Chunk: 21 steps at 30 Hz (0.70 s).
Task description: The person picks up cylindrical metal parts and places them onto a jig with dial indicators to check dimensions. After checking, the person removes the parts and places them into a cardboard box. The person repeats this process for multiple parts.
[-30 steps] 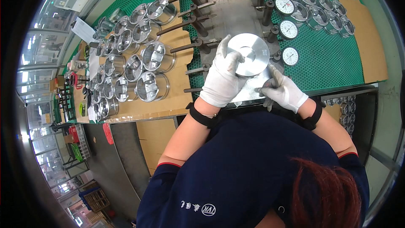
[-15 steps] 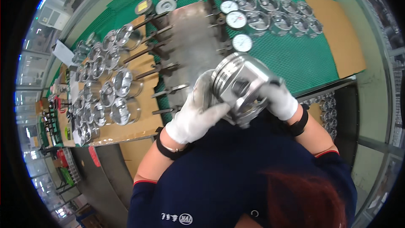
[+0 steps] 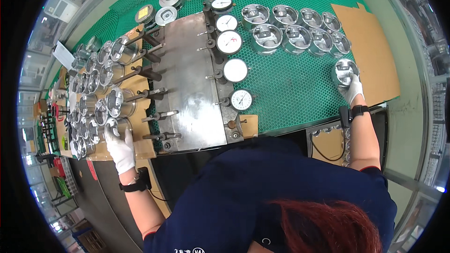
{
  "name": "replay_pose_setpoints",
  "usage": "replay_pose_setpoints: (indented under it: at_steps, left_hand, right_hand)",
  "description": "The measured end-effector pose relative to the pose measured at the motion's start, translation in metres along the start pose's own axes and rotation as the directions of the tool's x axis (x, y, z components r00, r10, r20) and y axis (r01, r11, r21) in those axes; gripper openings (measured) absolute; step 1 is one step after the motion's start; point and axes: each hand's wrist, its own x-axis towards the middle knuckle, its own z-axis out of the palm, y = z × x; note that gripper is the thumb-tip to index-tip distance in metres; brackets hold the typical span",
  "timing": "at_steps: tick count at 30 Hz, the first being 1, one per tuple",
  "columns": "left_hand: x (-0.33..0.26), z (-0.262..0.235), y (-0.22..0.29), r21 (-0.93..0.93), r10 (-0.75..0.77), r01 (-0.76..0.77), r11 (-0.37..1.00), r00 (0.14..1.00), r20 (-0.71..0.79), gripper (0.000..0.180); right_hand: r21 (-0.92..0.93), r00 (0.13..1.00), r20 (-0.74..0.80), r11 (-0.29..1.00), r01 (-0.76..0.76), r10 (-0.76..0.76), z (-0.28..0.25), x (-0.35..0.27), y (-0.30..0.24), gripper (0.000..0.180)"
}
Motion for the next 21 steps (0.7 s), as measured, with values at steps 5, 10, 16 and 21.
replay_pose_setpoints:
  at_steps: [5, 10, 16, 21]
  left_hand:
    - [0.007, 0.013, -0.035, 0.141, 0.027, -0.049, 0.989, 0.989, 0.148, 0.055]
    - [0.024, 0.021, -0.040, 0.117, -0.143, 0.117, 0.986, 0.959, 0.244, 0.049]
    - [0.024, 0.010, -0.048, 0.127, -0.086, 0.053, 0.991, 0.959, 0.271, 0.046]
    - [0.013, -0.052, -0.036, -0.598, -0.337, 0.573, 0.560, 0.818, 0.467, 0.050]
  right_hand:
    - [0.104, 0.971, -0.225, 0.989, 0.101, -0.076, -0.013, 0.049, 0.007, 0.036]
    - [0.269, 0.946, -0.168, 0.911, 0.313, -0.276, -0.007, 0.023, 0.034, 0.049]
    - [0.038, 0.829, -0.021, 0.829, 0.559, -0.558, 0.072, -0.104, 0.029, 0.053]
    - [-0.061, 0.639, 0.477, 0.703, 0.709, -0.603, 0.166, -0.232, 0.023, 0.039]
